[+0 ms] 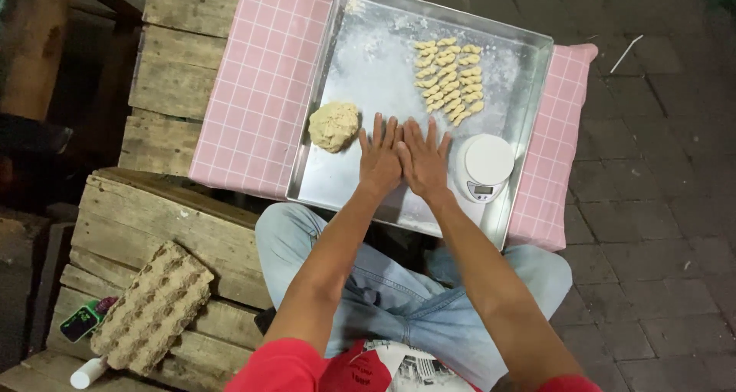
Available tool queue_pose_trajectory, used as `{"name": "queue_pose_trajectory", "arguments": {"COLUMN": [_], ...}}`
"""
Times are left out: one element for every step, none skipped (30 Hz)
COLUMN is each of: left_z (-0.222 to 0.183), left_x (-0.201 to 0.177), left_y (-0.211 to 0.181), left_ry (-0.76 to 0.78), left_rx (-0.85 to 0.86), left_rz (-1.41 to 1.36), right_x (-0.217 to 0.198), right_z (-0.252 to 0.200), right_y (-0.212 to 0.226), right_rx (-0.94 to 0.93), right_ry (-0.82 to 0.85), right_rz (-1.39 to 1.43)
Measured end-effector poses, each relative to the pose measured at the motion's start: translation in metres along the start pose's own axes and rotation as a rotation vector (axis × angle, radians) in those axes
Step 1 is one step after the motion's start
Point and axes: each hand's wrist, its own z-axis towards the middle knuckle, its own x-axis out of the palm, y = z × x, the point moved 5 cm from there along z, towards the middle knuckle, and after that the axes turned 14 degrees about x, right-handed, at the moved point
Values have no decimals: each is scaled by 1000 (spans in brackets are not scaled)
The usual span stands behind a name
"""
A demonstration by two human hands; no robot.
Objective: Shaping small pieces of dough into twists and placing them on a metal tray
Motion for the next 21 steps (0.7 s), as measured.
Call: {"name": "queue_pose_trajectory", "arguments": {"left_z": [-5,-10,-13,-18,-24,-30,-33,-36,-40,-43,-46,-48,-53,-58,-63,-65,-68,-71,-74,-78,-80], "left_x": [3,5,5,6,8,11,12,14,16,19,22,26,24,21,18,18,18,18,19,20,21], "left_y": [-1,-2,-2,-1,-1,-1,-2,-1,-2,-1,1,3,2,1,1,1,0,0,-1,-2,-3], "left_ry": [4,4,0,-3,-17,-31,-31,-13,7,8,22,36,34,20,5,2,-1,-4,-5,-4,-2], "left_rx": [-1,5,13,13,15,17,19,-3,-23,-21,-31,-41,-40,-41,-43,-43,-47,-50,-51,-55,-56], "left_rz": [-1,1,6,8,-11,-30,-31,-31,-33,-35,-47,-59,-59,-53,-46,-45,-50,-55,-57,-72,-88], "right_x": [-5,-6,-7,-10,-11,-13,-11,-10,-9,-9,-9,-9,-10,-10,-10,-10,-10,-10,-9,-8,-8], "right_z": [-5,-10,-11,-16,-23,-31,-36,-41,-48,-53,-57,-62,-64,-67,-70,-72,-75,-78,-81,-84,-87], "right_y": [4,6,9,10,9,9,7,4,2,0,-1,-2,-3,-5,-5,-5,-6,-7,-9,-11,-13], "right_rx": [0,32,63,62,64,67,68,61,55,57,61,65,64,68,72,70,76,81,79,86,94], "right_ry": [4,94,177,175,189,204,204,194,185,187,188,190,188,190,190,187,188,188,188,194,199], "right_rz": [1,8,14,15,-17,-49,-50,-41,-33,-34,-56,-78,-80,-81,-81,-82,-95,-109,-110,-100,-91]}}
